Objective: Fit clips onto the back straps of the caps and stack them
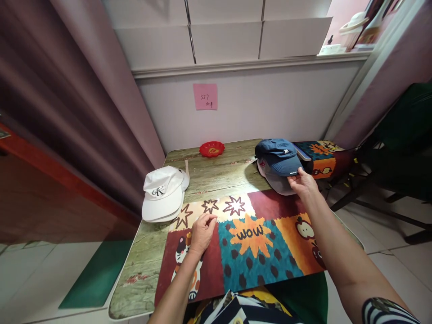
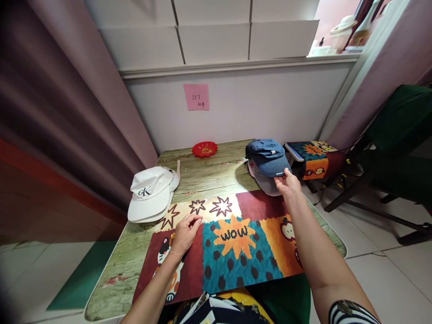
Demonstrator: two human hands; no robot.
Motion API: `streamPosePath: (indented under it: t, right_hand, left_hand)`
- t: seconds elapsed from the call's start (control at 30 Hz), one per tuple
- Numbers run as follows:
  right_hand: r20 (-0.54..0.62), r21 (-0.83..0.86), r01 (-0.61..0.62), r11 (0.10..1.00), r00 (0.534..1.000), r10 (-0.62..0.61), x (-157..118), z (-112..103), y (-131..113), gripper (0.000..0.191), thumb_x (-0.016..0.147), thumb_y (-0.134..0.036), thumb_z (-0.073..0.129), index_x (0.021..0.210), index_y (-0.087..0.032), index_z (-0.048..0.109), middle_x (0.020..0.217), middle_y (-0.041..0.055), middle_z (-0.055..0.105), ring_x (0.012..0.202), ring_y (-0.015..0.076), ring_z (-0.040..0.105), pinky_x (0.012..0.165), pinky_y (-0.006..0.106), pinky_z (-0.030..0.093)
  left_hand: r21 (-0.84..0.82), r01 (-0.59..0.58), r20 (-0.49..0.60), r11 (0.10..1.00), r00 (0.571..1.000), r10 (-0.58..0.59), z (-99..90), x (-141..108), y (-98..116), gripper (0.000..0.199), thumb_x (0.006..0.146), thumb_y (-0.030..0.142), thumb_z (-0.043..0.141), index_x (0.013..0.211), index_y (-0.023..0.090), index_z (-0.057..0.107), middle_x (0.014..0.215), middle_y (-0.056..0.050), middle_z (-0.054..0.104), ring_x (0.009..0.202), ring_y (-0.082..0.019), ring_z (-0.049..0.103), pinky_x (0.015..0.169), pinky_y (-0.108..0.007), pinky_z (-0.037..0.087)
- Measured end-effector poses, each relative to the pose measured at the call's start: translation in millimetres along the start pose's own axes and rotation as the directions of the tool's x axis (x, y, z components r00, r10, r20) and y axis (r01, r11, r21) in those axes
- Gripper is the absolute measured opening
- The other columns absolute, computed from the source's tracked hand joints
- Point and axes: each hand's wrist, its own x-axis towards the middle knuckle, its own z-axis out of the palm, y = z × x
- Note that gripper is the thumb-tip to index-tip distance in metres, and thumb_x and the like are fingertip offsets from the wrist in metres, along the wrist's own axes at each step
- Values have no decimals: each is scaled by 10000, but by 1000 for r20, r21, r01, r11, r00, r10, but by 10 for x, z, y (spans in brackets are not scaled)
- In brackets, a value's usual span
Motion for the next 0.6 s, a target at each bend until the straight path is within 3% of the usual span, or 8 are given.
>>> streamPosePath:
  t: [0.17,0.37,0.47,0.6]
  right_hand:
    - [-107,-136,50,989,992,-65,-31,-179,214,86,929,-136,580,886,-210,569,815,-37,711,702,104,706,753,305,630]
    - [-287,-330,135,934,929,-235,6,-257,349,180,852,-188,643,1012,-197,562,881,-20,704,602,90,665,554,195,592]
    - [-284,-421,144,896,917,-281,27,-300,291,376,779,-196,718,1125,-183,571,880,-4,713,534,99,642,479,209,583]
    - [-240,-496,125,859,931,-274,40,-431,192,325,754,-278,776,1010,-131,639,722,31,710,488,138,645,457,223,574]
  left_hand:
    - [-3,5,1,1000,1000,-5,-7,-3,16,223,895,351,562,865,223,742,896,-47,724,800,-196,670,700,-298,508]
    - [-15,10,4,1000,1000,-10,-6,-9,14,227,895,359,563,865,217,737,909,-47,723,803,-195,669,714,-301,504]
    - [-11,13,5,1000,1000,-13,-7,-10,11,237,900,365,557,861,215,736,893,-46,721,777,-190,661,708,-302,501]
    - [-7,12,4,1000,1000,-12,-8,-9,9,238,902,370,557,865,218,737,881,-40,716,774,-189,657,706,-302,495]
